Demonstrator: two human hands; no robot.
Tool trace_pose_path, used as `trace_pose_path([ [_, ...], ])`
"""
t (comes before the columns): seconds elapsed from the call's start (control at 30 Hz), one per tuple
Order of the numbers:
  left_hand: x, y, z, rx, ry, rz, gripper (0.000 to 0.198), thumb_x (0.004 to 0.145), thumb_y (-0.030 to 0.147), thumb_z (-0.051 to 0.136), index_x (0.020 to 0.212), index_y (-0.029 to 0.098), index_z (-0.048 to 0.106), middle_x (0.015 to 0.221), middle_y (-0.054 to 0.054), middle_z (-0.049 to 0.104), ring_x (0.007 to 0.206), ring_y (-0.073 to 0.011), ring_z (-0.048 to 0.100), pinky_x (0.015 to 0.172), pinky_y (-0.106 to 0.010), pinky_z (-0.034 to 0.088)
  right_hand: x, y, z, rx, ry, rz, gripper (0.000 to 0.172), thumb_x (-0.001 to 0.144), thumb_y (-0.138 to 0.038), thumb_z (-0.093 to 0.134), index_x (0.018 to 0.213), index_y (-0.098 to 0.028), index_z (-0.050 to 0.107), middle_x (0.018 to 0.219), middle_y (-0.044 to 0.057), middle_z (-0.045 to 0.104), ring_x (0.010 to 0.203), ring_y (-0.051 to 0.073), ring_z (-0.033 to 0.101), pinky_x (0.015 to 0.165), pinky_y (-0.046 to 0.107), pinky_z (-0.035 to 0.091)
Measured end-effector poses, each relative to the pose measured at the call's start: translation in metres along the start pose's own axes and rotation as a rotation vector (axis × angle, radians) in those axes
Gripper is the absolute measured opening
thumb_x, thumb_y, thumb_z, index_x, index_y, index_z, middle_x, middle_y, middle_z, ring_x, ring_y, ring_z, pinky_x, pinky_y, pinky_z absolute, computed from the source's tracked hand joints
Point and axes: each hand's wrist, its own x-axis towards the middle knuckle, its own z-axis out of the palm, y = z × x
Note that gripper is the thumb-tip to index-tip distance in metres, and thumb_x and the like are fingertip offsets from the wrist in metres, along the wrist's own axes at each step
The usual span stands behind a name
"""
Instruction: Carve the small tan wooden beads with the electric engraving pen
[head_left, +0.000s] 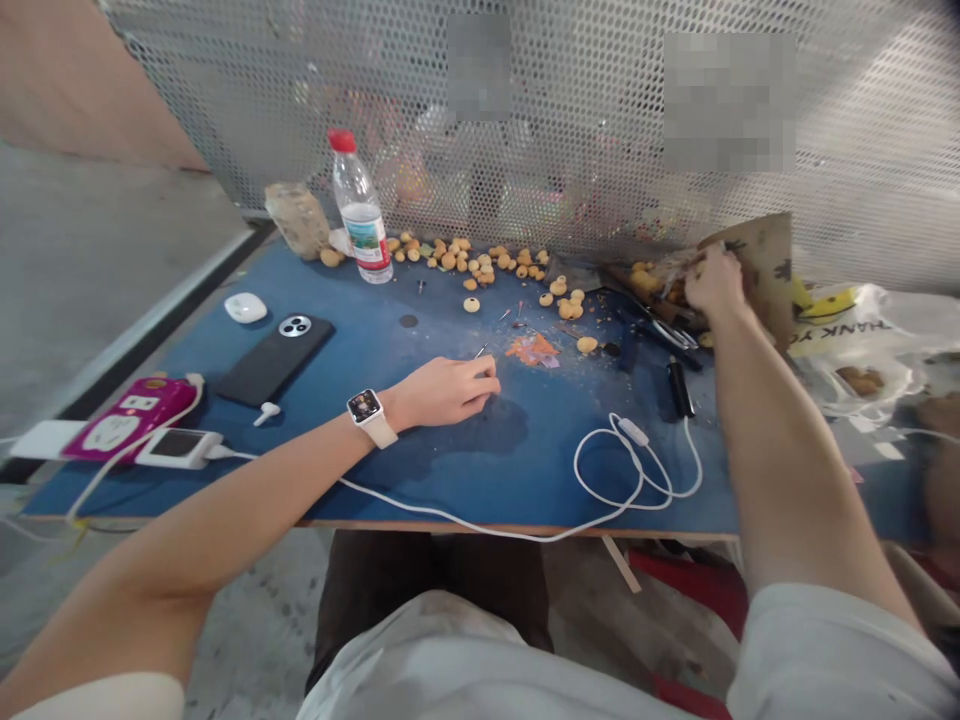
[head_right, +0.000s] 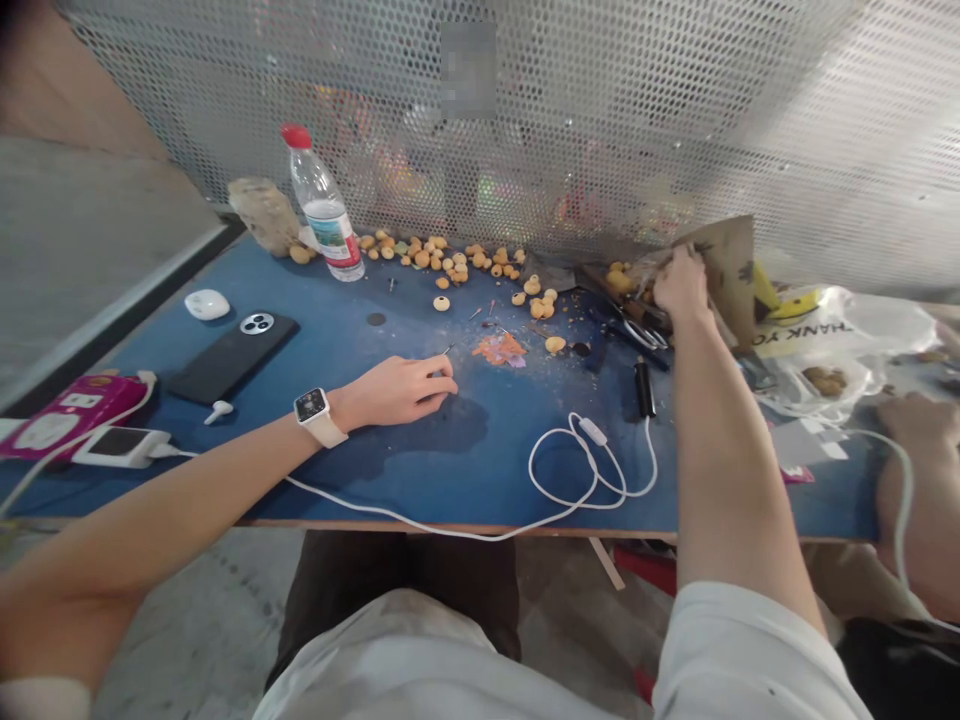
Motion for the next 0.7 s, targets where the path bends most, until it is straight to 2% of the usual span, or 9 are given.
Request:
trace_pose_path([
  [0.07,0.0,0.0,0.003,-0.002,0.036,-0.028,0.026,0.122,0.018,0.061,0.126,0.021,0.086,0.131,-0.01,0.082,0.084,-0.016,0.076,0.064,-0.03,0.044,-0.01,-0.015,0.0,0.189,0.072,-0.028,0.032,0.106,0.004,0.086,0.137,-0.005,0.085,0.137,0.033,0.085,0.106,0.023,0.071,0.105,0.044,0.05],
  [0.1,0.0,0.0,0.004,-0.007,0.062,-0.05,0.026,0.121,0.018,0.061,0.126,0.021,0.086,0.13,-0.01,0.082,0.085,-0.017,0.076,0.065,-0.03,0.045,-0.016,-0.024,-0.001,0.272,0.058,-0.073,0.023,0.104,0.003,0.088,0.123,-0.011,0.085,0.127,0.026,0.086,0.103,0.021,0.07,0.106,0.043,0.052],
  [0.17,0.001,0.0,0.006,-0.028,0.119,-0.102,0.025,0.121,0.02,0.062,0.129,0.022,0.085,0.128,-0.011,0.082,0.087,-0.0191,0.078,0.066,-0.031,0.049,-0.035,-0.046,-0.001,0.397,0.03,-0.213,0.021,0.102,-0.002,0.089,0.105,-0.02,0.079,0.116,0.016,0.084,0.101,0.022,0.069,0.109,0.044,0.055],
  [0.2,0.002,0.0,0.007,-0.042,0.149,-0.13,0.025,0.121,0.021,0.062,0.131,0.022,0.085,0.128,-0.011,0.082,0.088,-0.0202,0.078,0.068,-0.031,0.051,-0.047,-0.058,-0.002,0.459,0.027,-0.302,0.021,0.1,-0.005,0.09,0.103,-0.022,0.077,0.113,0.013,0.084,0.103,0.023,0.071,0.11,0.046,0.057],
  [0.3,0.006,-0.001,0.009,-0.113,0.245,-0.215,0.026,0.121,0.026,0.064,0.139,0.021,0.082,0.131,-0.013,0.083,0.094,-0.0228,0.081,0.074,-0.034,0.057,-0.097,-0.101,-0.002,0.615,-0.038,-0.535,0.019,0.1,-0.021,0.09,0.115,-0.026,0.079,0.113,0.008,0.082,0.108,0.029,0.074,0.112,0.051,0.064],
  [0.43,0.014,-0.007,0.015,-0.38,0.371,-0.284,0.031,0.119,0.033,0.073,0.146,0.019,0.072,0.126,-0.011,0.084,0.085,-0.0186,0.078,0.083,-0.034,0.064,-0.182,-0.16,0.005,0.692,-0.265,-0.725,0.024,0.106,-0.033,0.081,0.13,-0.027,0.08,0.119,0.009,0.083,0.114,0.034,0.078,0.114,0.058,0.067],
  [0.57,0.018,-0.013,0.02,-0.635,0.476,-0.313,0.044,0.12,0.054,0.076,0.145,0.02,0.066,0.13,-0.013,0.086,0.089,-0.0204,0.083,0.084,-0.034,0.068,-0.245,-0.196,0.022,0.607,-0.342,-0.806,0.055,0.103,-0.023,0.069,0.158,-0.024,0.075,0.151,0.021,0.083,0.137,0.046,0.079,0.126,0.074,0.063],
  [0.63,0.018,-0.016,0.021,-0.673,0.498,-0.328,0.044,0.121,0.061,0.076,0.136,0.02,0.068,0.129,-0.014,0.087,0.095,-0.0221,0.086,0.09,-0.036,0.07,-0.258,-0.202,0.03,0.583,-0.374,-0.805,0.073,0.102,-0.02,0.066,0.174,-0.022,0.066,0.167,0.026,0.077,0.147,0.049,0.078,0.127,0.077,0.064],
  [0.7,0.018,-0.018,0.022,-0.689,0.473,-0.325,0.042,0.12,0.061,0.077,0.129,0.021,0.071,0.127,-0.014,0.089,0.096,-0.0226,0.087,0.094,-0.038,0.072,-0.26,-0.202,0.035,0.601,-0.396,-0.825,0.088,0.101,-0.019,0.065,0.188,-0.023,0.054,0.18,0.026,0.07,0.159,0.049,0.074,0.132,0.077,0.062],
])
